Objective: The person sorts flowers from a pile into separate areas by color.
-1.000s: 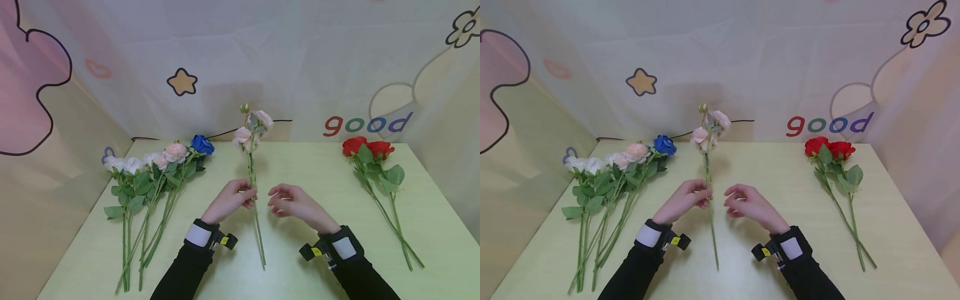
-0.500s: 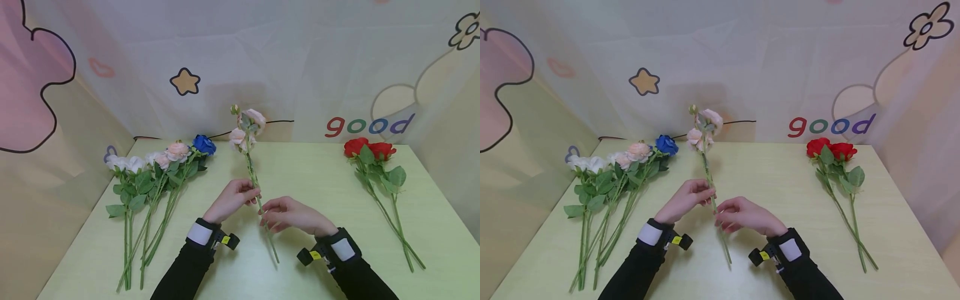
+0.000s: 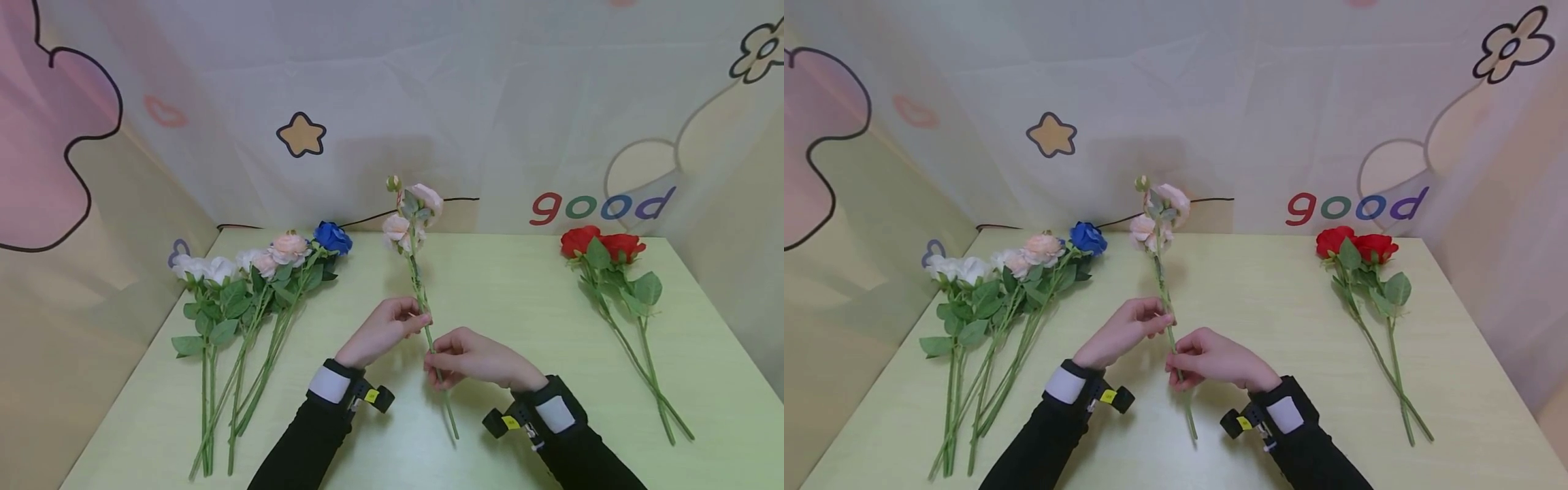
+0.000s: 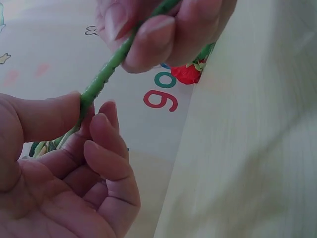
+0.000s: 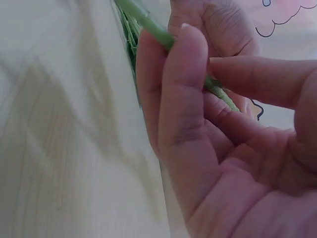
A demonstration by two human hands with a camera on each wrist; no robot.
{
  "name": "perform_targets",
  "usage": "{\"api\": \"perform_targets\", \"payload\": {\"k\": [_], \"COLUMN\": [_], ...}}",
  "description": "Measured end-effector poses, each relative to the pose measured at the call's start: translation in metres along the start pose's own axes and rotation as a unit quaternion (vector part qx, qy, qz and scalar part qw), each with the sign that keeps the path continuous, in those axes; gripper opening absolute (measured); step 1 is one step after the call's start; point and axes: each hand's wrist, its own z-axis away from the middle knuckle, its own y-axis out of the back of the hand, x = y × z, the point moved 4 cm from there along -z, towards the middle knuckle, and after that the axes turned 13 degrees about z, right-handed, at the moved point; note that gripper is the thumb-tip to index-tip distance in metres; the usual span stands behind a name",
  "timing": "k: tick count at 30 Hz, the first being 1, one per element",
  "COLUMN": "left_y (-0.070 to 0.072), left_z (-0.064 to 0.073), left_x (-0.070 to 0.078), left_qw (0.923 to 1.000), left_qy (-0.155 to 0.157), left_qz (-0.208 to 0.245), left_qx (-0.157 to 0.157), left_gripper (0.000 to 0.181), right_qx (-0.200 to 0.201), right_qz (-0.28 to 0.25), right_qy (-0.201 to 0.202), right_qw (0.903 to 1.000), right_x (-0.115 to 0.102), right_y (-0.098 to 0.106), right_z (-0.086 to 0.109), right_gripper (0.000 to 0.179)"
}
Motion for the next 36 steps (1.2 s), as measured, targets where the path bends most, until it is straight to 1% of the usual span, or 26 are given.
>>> {"api": "perform_targets", "payload": {"k": [7,11,21,26,31,36], "left_y": [-0.002,-0.003,-0.002,0.002,0.004,0.005], "left_z": [-0.001,-0.001,-0.001,-0.001,-0.001,0.0], "left_x": [-0.004,-0.004,-0.003,-0.003,-0.002,0.001], "left_qw": [0.9999,0.9998,0.9978,0.9958,0.9958,0.9965], "left_qy": [0.006,0.006,0.004,0.001,-0.009,-0.033], "left_qz": [-0.002,-0.009,-0.065,-0.091,-0.091,-0.075], "left_qx": [-0.016,-0.019,-0.012,-0.007,0.001,0.018], "left_gripper": [0.022,0.023,0.026,0.029,0.032,0.038], "right_qx": [0.013,0.017,0.024,0.027,0.031,0.04], "right_qz": [0.039,0.047,0.053,0.059,0.057,0.059], "right_qy": [-0.009,-0.013,-0.013,-0.016,-0.013,-0.021], "right_qw": [0.9991,0.9987,0.9982,0.9978,0.9978,0.9972], "right_x": [-0.002,-0.003,-0.005,-0.007,-0.006,0.0], "right_y": [0.001,0.002,0.004,0.006,0.008,0.011], "right_z": [0.003,0.004,0.007,0.008,0.011,0.02], "right_gripper": [0.027,0.026,0.027,0.026,0.027,0.026]}}
